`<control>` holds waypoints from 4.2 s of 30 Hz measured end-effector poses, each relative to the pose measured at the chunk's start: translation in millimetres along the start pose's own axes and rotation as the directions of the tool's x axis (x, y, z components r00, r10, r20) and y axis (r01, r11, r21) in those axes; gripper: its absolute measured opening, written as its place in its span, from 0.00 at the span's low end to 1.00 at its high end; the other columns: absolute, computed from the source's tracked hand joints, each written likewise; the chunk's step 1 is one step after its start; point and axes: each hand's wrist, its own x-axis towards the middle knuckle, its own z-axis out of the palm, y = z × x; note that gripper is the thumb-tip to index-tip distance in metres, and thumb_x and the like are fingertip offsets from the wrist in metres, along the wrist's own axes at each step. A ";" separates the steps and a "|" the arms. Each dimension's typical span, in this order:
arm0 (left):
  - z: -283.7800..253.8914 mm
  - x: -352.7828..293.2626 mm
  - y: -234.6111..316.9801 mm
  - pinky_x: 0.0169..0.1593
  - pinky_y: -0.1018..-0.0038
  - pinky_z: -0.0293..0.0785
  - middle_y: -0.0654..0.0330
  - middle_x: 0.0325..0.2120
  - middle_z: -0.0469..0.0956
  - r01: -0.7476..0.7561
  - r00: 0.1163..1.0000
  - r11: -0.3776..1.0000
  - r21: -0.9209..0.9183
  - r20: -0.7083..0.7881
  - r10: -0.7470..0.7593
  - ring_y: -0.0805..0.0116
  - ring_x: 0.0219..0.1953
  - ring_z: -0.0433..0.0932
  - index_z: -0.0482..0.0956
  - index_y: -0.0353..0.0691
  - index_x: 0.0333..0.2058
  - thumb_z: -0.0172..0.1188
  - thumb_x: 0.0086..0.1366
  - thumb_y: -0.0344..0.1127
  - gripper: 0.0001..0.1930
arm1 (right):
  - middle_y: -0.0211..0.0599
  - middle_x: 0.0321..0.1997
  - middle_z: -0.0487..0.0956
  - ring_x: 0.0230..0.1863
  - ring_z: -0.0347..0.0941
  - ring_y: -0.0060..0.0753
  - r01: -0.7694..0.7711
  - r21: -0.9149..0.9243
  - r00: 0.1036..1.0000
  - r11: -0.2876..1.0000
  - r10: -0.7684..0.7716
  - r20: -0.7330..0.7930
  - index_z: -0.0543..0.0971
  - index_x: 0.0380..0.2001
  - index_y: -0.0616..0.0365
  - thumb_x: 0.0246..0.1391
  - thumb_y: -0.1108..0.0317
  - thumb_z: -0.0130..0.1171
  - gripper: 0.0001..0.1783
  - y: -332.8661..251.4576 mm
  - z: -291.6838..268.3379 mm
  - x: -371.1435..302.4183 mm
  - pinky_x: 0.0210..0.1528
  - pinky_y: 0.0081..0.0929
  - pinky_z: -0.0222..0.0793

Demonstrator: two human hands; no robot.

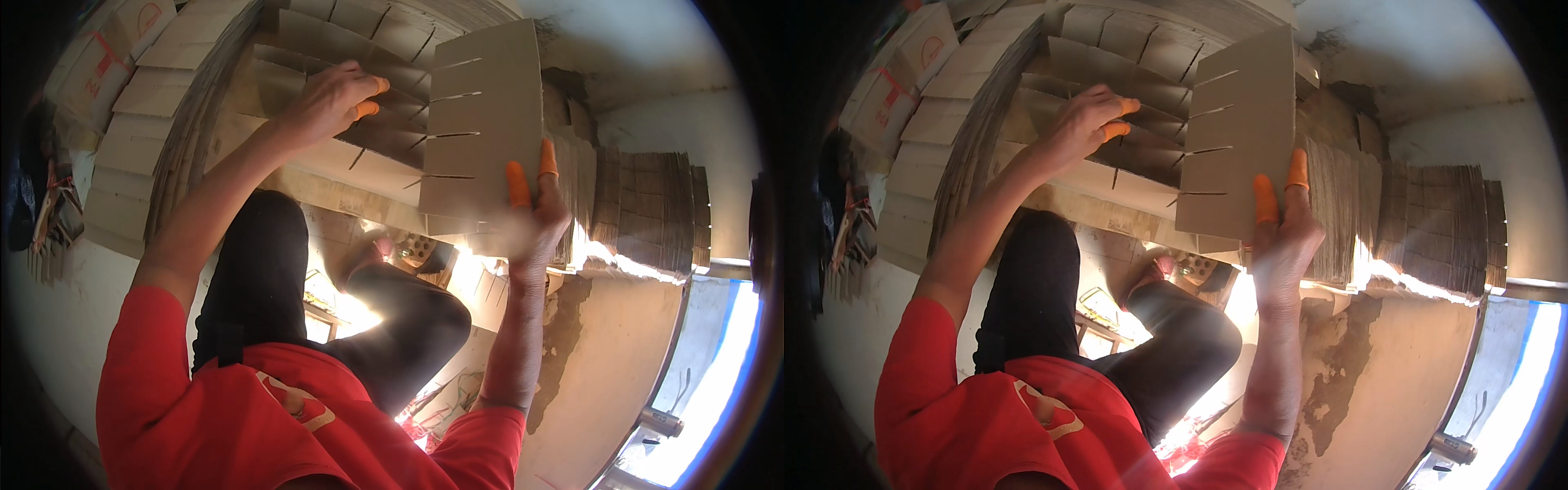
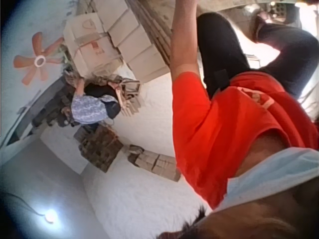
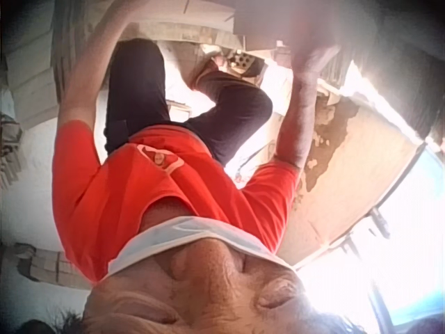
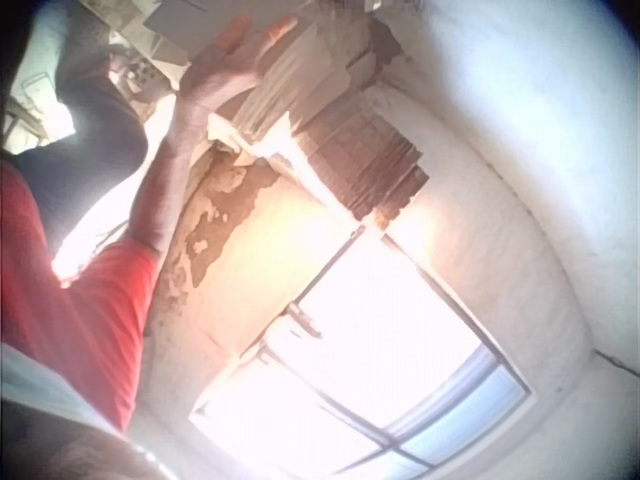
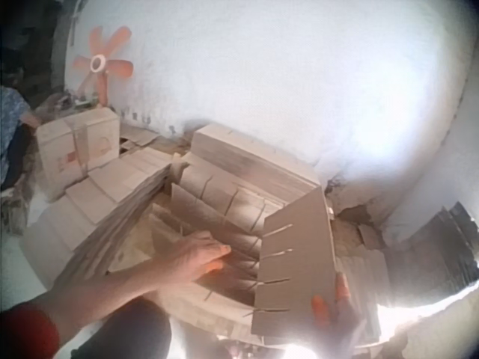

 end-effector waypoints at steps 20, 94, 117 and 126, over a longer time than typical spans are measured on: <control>13.2 12.3 -18.0 0.36 0.60 0.66 0.51 0.22 0.69 0.160 0.943 0.985 0.059 0.286 -0.170 0.51 0.34 0.71 0.66 0.31 0.20 0.61 0.45 0.22 0.09 | 0.28 0.15 0.63 0.16 0.55 0.11 0.034 -0.033 0.998 0.999 -0.032 0.061 0.68 0.58 0.63 0.56 0.75 0.57 0.26 9.8 15.2 -1.2 0.18 0.12 0.54; -9.2 -46.6 48.3 0.38 0.65 0.72 0.53 0.29 0.77 0.061 0.991 0.988 0.142 0.105 -0.077 0.55 0.33 0.74 0.77 0.30 0.37 0.67 0.45 0.25 0.17 | 0.43 0.45 0.73 0.45 0.70 0.48 -0.020 -0.724 0.988 0.690 0.123 0.090 0.73 0.46 0.56 0.43 0.61 0.66 0.25 191.5 -25.8 -56.6 0.39 0.39 0.71; -5.5 -60.0 27.2 0.37 0.66 0.72 0.56 0.28 0.80 0.009 0.995 0.997 0.077 0.096 -0.017 0.59 0.31 0.76 0.79 0.33 0.32 0.66 0.46 0.25 0.12 | 0.38 0.45 0.78 0.42 0.73 0.27 -0.224 0.346 0.956 0.911 0.275 -0.106 0.72 0.49 0.69 0.62 0.73 0.48 0.14 8.3 -54.0 -8.1 0.47 0.24 0.73; 1.1 -64.2 23.2 0.31 0.66 0.71 0.58 0.22 0.78 0.033 0.996 0.999 -0.021 0.086 -0.031 0.59 0.27 0.74 0.78 0.36 0.28 0.63 0.48 0.23 0.07 | 0.46 0.53 0.76 0.32 0.68 0.11 0.038 0.150 0.999 0.988 -0.042 0.023 0.72 0.53 0.68 0.53 0.81 0.58 0.22 -25.3 -2.2 -6.2 0.35 0.13 0.69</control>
